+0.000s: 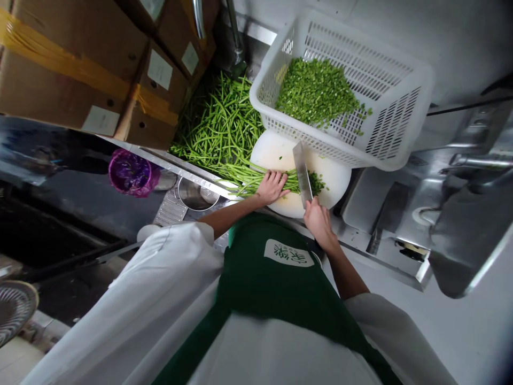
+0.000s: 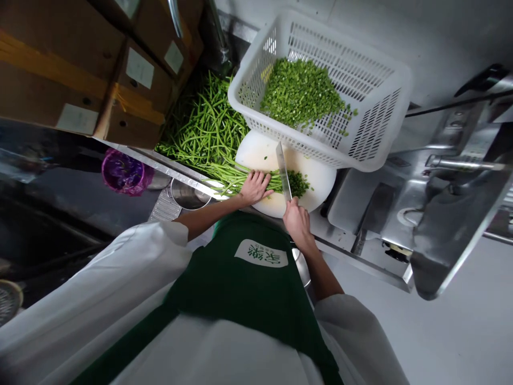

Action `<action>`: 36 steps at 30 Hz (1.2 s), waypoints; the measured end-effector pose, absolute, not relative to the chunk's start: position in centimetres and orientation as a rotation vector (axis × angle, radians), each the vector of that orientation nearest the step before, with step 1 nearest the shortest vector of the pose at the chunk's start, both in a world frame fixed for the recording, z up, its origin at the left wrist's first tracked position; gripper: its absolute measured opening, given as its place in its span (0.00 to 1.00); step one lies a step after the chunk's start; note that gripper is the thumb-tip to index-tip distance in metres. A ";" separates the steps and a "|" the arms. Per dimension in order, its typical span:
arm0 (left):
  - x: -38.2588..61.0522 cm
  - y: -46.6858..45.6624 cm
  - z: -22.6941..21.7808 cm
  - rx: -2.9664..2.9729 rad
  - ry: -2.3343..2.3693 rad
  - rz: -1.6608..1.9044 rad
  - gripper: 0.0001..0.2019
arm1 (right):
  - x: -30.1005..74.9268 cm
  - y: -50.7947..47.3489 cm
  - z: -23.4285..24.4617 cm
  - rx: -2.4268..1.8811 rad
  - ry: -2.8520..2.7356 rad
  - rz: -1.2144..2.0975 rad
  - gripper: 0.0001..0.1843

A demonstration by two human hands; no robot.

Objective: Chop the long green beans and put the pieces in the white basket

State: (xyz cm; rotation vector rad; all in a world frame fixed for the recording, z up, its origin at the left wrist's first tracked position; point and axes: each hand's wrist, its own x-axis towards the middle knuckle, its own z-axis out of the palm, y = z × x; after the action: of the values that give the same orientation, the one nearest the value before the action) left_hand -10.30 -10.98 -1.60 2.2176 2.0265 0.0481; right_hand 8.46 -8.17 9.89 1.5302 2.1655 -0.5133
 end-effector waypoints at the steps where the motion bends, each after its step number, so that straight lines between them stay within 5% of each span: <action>1: -10.3 -11.0 -1.5 2.208 2.028 0.050 0.34 | 8.6 -8.5 10.3 1.514 2.163 -0.516 0.18; 13: -10.7 -11.1 -2.1 2.205 1.993 0.265 0.32 | 6.1 -7.3 5.6 1.526 2.143 -0.556 0.17; 25: -10.2 -10.7 -2.8 2.011 2.070 0.354 0.22 | 7.8 -9.4 10.8 1.521 2.170 -0.484 0.18; 36: -10.2 -10.7 -2.3 2.070 2.022 0.243 0.22 | 5.3 -7.3 6.4 1.516 2.178 -0.563 0.17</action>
State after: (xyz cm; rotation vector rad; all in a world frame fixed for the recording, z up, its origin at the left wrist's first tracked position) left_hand -10.19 -10.68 -2.31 2.0699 2.0218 0.2428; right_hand 5.30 -7.31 6.39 1.5164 2.1777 -0.5633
